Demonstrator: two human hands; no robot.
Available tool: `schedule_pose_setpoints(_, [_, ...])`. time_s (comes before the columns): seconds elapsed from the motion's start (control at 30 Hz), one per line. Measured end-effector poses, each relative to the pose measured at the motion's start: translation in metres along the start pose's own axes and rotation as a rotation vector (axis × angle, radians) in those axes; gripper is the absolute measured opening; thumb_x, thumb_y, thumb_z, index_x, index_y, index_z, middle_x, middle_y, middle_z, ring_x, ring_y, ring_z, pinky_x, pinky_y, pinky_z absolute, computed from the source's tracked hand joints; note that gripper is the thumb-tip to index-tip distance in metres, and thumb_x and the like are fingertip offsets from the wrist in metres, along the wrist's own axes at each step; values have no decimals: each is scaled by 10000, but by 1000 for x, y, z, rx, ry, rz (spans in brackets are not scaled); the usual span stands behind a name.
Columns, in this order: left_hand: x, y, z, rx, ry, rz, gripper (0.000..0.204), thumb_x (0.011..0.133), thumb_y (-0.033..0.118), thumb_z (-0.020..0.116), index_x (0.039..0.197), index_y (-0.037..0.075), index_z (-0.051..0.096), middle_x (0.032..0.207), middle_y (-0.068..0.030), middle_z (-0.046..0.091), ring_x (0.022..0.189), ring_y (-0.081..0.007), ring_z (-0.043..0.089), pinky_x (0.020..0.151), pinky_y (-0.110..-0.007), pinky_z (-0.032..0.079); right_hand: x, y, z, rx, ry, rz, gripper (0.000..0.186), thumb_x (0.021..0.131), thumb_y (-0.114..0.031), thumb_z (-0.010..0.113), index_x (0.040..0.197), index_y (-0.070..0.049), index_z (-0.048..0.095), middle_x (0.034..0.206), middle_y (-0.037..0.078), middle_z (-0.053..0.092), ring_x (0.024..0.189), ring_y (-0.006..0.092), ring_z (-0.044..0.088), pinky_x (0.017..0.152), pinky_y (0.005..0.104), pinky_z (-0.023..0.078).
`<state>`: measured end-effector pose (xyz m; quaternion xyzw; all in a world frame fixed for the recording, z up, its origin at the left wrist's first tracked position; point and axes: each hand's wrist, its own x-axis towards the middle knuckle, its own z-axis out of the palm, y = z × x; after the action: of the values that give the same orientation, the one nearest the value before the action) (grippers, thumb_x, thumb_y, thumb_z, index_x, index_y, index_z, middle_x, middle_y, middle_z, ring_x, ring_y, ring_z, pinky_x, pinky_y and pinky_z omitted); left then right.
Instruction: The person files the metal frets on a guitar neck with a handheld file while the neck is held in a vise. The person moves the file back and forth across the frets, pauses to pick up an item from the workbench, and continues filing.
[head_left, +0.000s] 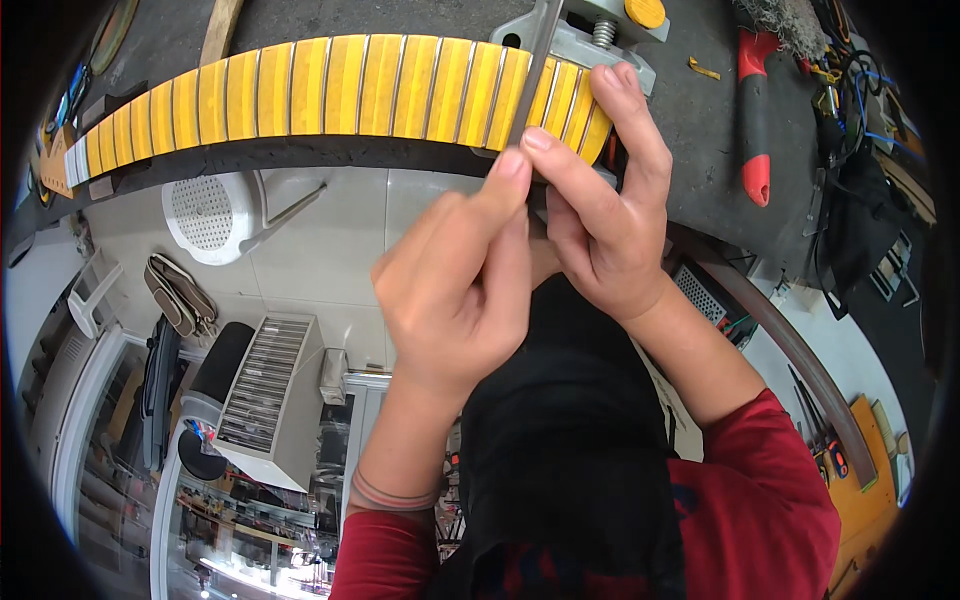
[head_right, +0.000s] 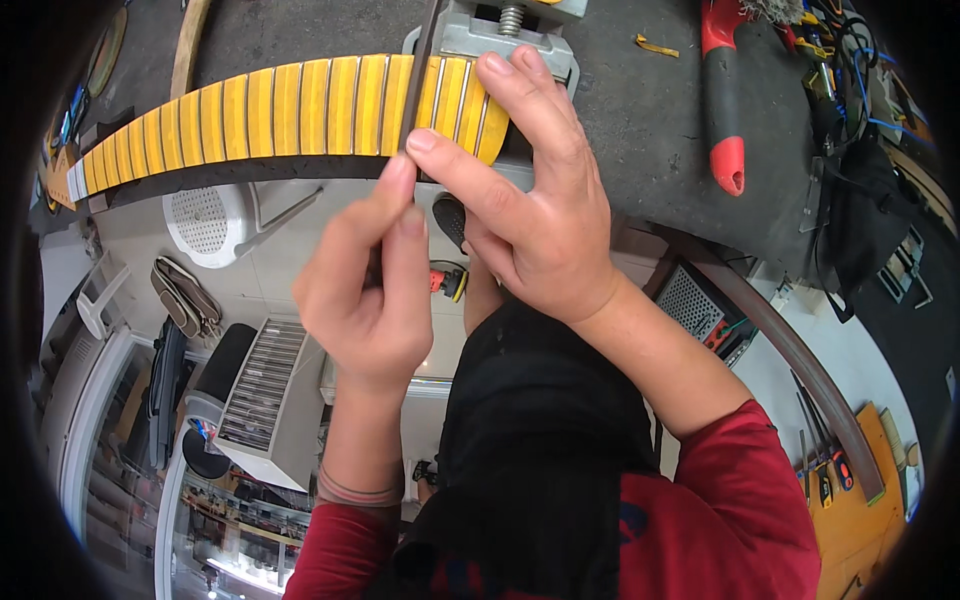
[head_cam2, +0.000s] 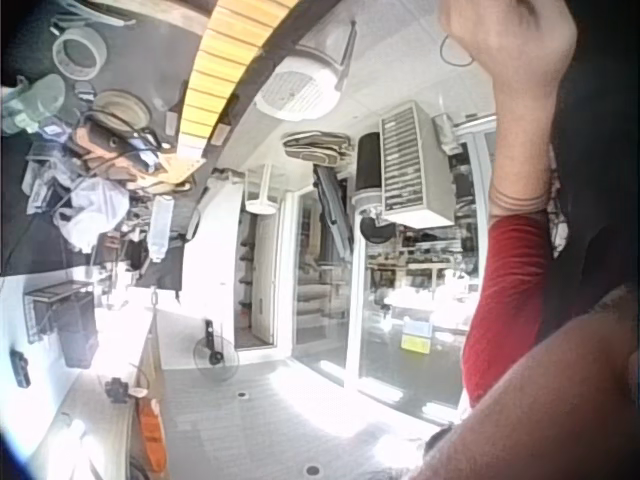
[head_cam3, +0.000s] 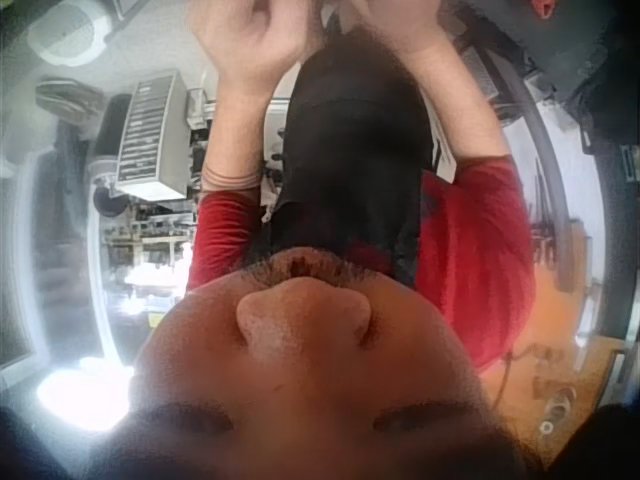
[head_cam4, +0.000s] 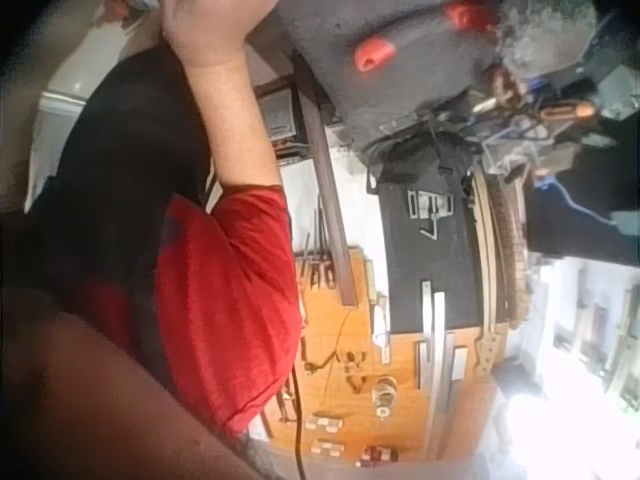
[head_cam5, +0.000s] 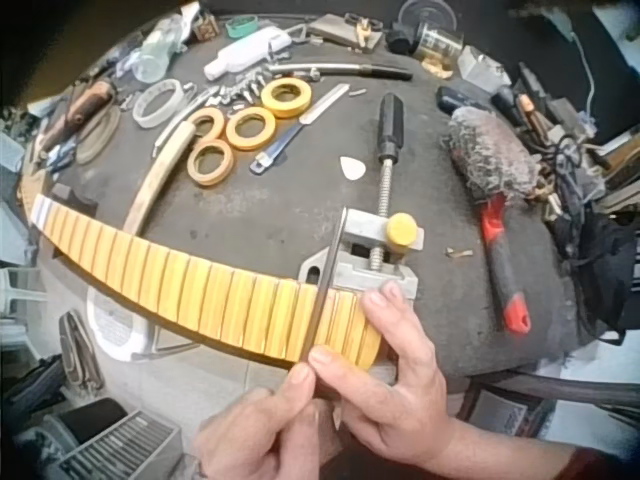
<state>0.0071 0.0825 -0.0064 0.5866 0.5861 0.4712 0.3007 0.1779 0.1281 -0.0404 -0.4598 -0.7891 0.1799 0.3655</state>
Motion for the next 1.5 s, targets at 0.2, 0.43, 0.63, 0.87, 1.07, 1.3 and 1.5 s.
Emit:
schedule_pose_setpoints(0.2, [-66,8,-30,42,-83,-100,409,849,-157,737,1234,-26,768,659,-73,561,514,-178,499,498,-306,406,-5,7,-1,-9,10,-35,748,684,97,684,1357,-223,749,1566,196,474,1478,464,476,1250,595,395])
schedule_pose_setpoints(0.43, [-15,-4,-5,-33,-5,-16,408,842,-164,725,1218,-16,777,655,-66,552,511,-179,495,499,-310,404,0,0,-5,-11,-31,-21,675,751,121,668,1353,-177,733,1584,236,448,1497,476,451,1262,578,377])
schedule_pose_setpoints(0.63, [-74,6,-36,48,-133,-108,270,936,-140,688,1193,-75,742,854,-146,736,623,-123,594,570,-253,465,-4,3,-6,-23,-46,-41,574,833,142,660,1335,-131,724,1589,274,433,1510,492,433,1272,583,351])
schedule_pose_setpoints(0.87, [-28,-5,-8,100,-31,20,482,806,-136,742,1260,24,780,665,-62,554,517,-207,490,504,-319,398,-5,7,-1,-8,6,-96,574,832,154,690,1325,-137,730,1604,314,442,1505,507,450,1269,570,354])
schedule_pose_setpoints(1.07, [-64,-2,-21,237,-83,18,487,794,-106,762,1258,40,786,646,-46,512,510,-216,485,508,-318,393,-6,7,-2,-90,17,-125,563,835,158,693,1307,-146,743,1612,340,441,1500,513,461,1264,560,361])
schedule_pose_setpoints(1.3, [-50,-12,-8,61,14,79,457,825,-132,755,1261,1,769,660,-62,530,518,-203,485,505,-304,404,-11,13,-5,-129,19,-140,463,857,23,736,1276,-166,792,1581,376,438,1493,525,456,1256,541,366])
schedule_pose_setpoints(1.5, [-44,-7,-12,19,-22,5,453,830,-161,742,1259,-17,762,655,-59,527,523,-176,485,504,-297,397,-7,11,-6,-176,-53,-178,474,848,35,727,1278,-153,796,1599,396,416,1495,534,454,1252,530,374])
